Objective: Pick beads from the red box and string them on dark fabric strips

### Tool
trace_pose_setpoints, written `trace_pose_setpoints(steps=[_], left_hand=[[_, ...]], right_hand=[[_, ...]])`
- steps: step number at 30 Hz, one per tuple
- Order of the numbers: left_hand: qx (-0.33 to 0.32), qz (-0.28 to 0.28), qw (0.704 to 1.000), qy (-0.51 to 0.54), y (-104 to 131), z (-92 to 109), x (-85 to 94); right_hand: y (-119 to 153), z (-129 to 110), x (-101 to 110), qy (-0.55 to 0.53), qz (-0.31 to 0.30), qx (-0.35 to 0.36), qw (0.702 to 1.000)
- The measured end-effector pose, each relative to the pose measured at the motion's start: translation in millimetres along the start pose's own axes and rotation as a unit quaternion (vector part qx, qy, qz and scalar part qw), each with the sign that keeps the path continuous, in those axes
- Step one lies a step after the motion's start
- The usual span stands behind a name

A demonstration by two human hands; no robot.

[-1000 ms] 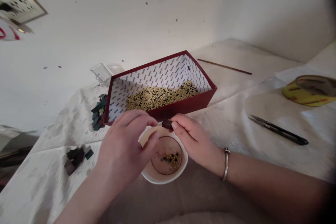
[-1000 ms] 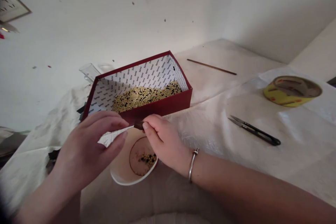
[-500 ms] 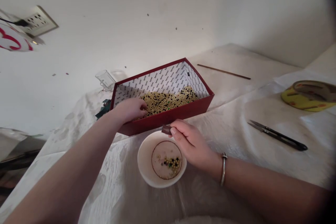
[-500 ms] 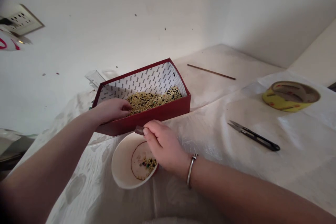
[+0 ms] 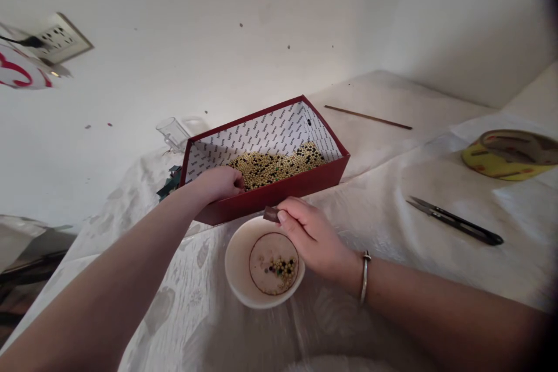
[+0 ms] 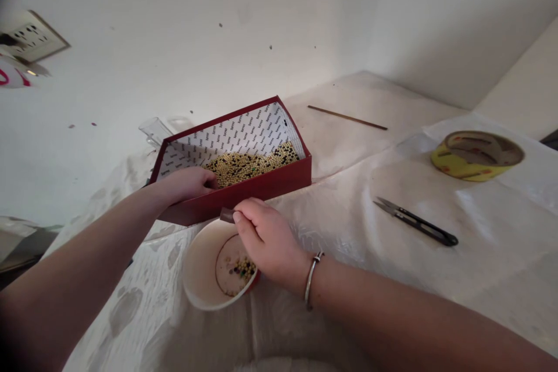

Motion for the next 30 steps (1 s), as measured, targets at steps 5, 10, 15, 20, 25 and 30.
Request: trace_pose_setpoints(steps=[5, 10, 15, 20, 25, 30], left_hand=[[-0.007, 0.094, 0.995, 0.012, 12, -5, 14.9], [-0.041, 0.289, 0.954, 0.066, 66, 18, 40.2], [-0.203, 0.425, 0.872, 0.132, 126, 65, 26.9], [-0.218, 0.476, 0.846, 0.102, 129, 79, -3.2], [-0.21, 0.502, 0.837, 0.065, 124, 82, -12.9], [-0.219, 0.492, 0.842, 0.021, 126, 87, -17.6]], right_hand=[[0, 0, 0, 0.004, -0.003, -0.002, 1.0], [0, 0, 2, 0.0, -0.002, -0.001, 1.0], [0, -1, 2, -0.014, 0.005, -0.005, 1.0], [1, -1, 2, -0.04, 0.009, -0.013, 0.999], [2, 1, 3, -0.049, 0.022, -0.024, 0.998], [2, 2, 2, -0.053, 0.024, -0.034, 0.998]])
Point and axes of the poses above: each hand's wrist, its own y-axis away from the middle knuckle, its own x-axis out of the back of the hand, z = x × y, the point moved 5 cm from there along -y, towards the middle knuckle, and after that the axes turned 5 degrees about y, right-handed, at the moved point
